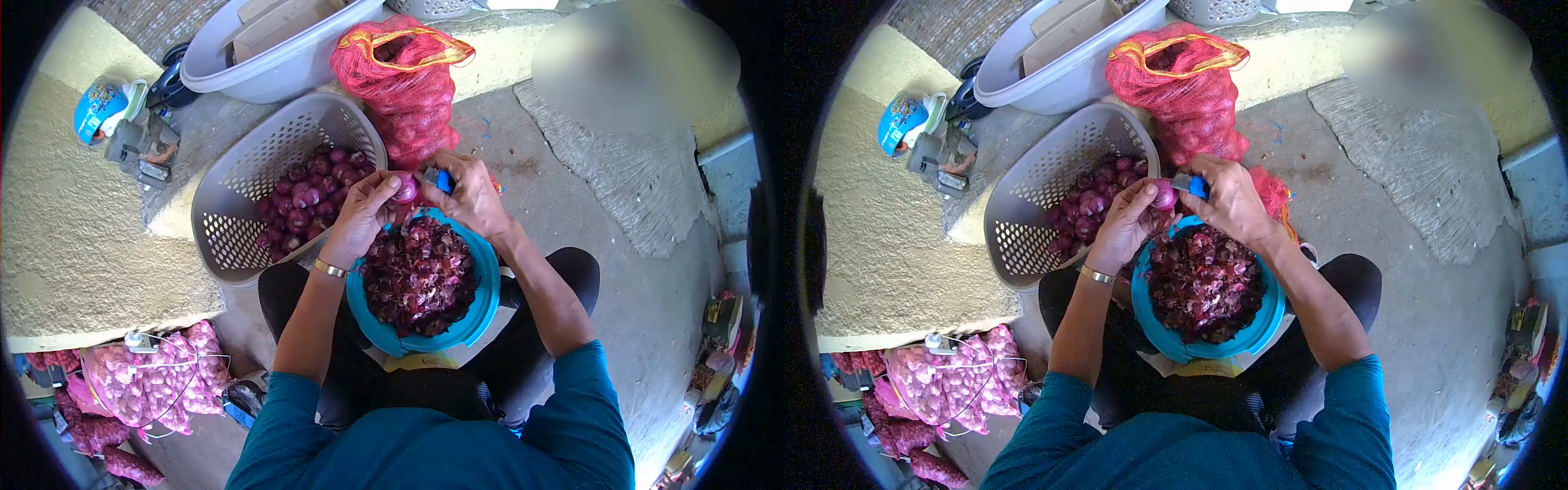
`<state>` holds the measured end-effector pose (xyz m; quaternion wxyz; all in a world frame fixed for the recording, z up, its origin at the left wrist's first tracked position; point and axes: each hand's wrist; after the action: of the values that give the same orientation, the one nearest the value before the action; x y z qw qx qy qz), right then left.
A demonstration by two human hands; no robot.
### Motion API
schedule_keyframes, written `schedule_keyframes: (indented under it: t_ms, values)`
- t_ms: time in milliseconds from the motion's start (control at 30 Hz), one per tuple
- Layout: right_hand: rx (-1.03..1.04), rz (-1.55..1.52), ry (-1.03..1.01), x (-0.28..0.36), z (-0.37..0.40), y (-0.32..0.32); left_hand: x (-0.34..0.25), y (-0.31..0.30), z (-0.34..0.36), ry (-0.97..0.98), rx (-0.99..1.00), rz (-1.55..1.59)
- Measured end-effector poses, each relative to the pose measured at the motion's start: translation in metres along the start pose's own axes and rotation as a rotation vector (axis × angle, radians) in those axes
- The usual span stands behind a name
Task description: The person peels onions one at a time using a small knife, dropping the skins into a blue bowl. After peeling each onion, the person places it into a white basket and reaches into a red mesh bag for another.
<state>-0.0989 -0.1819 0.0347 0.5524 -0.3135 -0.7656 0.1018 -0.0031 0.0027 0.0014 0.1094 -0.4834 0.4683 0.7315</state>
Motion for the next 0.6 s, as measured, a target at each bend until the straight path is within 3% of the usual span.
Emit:
schedule_keyframes:
  t_ms: [67, 133, 233, 367, 467, 600]
  values:
    - [-0.022, 0.002, 0.014, 0.002, -0.001, 0.002, -0.001, 0.001, 0.000, -0.007, 0.021, -0.018]
    - [-0.069, -0.053, 0.210, 0.012, -0.002, -0.001, -0.007, 0.008, 0.001, 0.014, 0.035, -0.002]
    - [-0.103, -0.061, 0.316, 0.010, -0.006, -0.009, -0.014, 0.008, 0.003, 0.014, 0.047, 0.006]
    - [0.068, 0.047, 0.416, 0.014, -0.001, -0.021, -0.016, 0.004, 0.001, 0.088, -0.007, -0.012]
    - [0.165, -0.046, 0.278, 0.035, 0.003, -0.032, -0.015, -0.001, -0.001, 0.120, 0.007, 0.131]
    - [0.265, -0.043, 0.262, 0.033, 0.004, -0.028, -0.014, 0.001, -0.002, 0.100, 0.000, 0.260]
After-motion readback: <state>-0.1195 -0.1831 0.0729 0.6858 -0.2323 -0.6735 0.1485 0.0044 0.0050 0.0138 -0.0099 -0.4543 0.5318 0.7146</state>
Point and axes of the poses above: each hand's wrist, its own z-axis away from the middle knuckle, its own y-axis out of the palm, x = y × z, and after that the axes turned 4 degrees about y, right-handed
